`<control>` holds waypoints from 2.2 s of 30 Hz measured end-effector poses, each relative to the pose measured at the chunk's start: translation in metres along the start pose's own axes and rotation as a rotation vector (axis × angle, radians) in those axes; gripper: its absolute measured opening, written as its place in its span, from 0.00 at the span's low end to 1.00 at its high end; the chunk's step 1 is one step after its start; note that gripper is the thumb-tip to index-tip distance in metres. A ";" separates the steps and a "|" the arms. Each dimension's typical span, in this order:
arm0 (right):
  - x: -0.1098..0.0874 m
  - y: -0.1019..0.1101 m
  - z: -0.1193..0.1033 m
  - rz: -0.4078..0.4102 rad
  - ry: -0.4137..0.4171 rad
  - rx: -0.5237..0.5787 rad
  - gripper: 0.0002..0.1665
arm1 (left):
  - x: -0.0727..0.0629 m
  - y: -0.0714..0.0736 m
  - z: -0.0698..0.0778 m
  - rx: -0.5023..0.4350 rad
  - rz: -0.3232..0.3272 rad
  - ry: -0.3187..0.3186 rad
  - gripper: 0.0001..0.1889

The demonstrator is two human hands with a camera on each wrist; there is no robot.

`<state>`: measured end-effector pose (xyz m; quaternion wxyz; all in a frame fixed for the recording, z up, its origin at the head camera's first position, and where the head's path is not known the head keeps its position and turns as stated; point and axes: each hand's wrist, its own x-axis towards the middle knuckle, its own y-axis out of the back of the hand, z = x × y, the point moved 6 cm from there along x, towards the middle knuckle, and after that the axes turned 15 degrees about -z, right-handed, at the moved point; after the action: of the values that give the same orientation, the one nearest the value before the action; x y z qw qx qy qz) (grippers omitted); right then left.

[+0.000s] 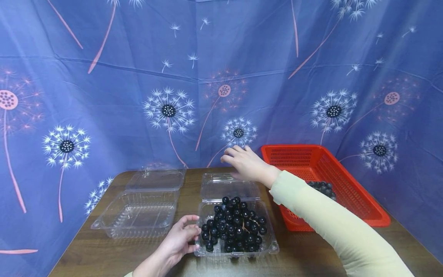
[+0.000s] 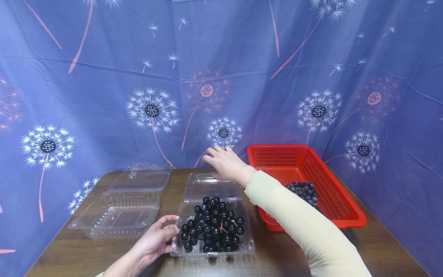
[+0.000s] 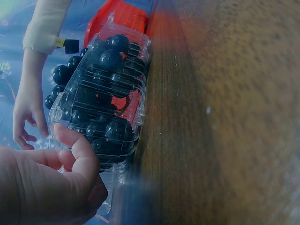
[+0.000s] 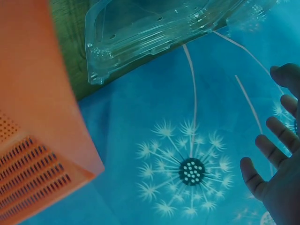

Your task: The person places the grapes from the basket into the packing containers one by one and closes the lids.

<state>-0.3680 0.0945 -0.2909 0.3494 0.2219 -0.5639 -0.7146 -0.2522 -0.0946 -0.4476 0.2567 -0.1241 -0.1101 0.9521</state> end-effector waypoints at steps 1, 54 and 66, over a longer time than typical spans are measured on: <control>0.003 -0.002 0.001 -0.001 -0.002 0.009 0.28 | 0.000 0.000 0.000 -0.001 0.002 -0.001 0.25; 0.036 -0.110 0.032 -0.350 -0.279 0.249 0.28 | -0.029 0.018 0.001 0.006 -0.019 0.015 0.25; 0.031 -0.126 0.025 -0.433 -0.263 0.279 0.29 | -0.031 0.021 -0.002 0.014 -0.005 0.040 0.28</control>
<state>-0.4374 0.1028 -0.4031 0.0786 0.2883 -0.6367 -0.7108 -0.2355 -0.1285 -0.4493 0.2621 -0.1410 -0.0984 0.9496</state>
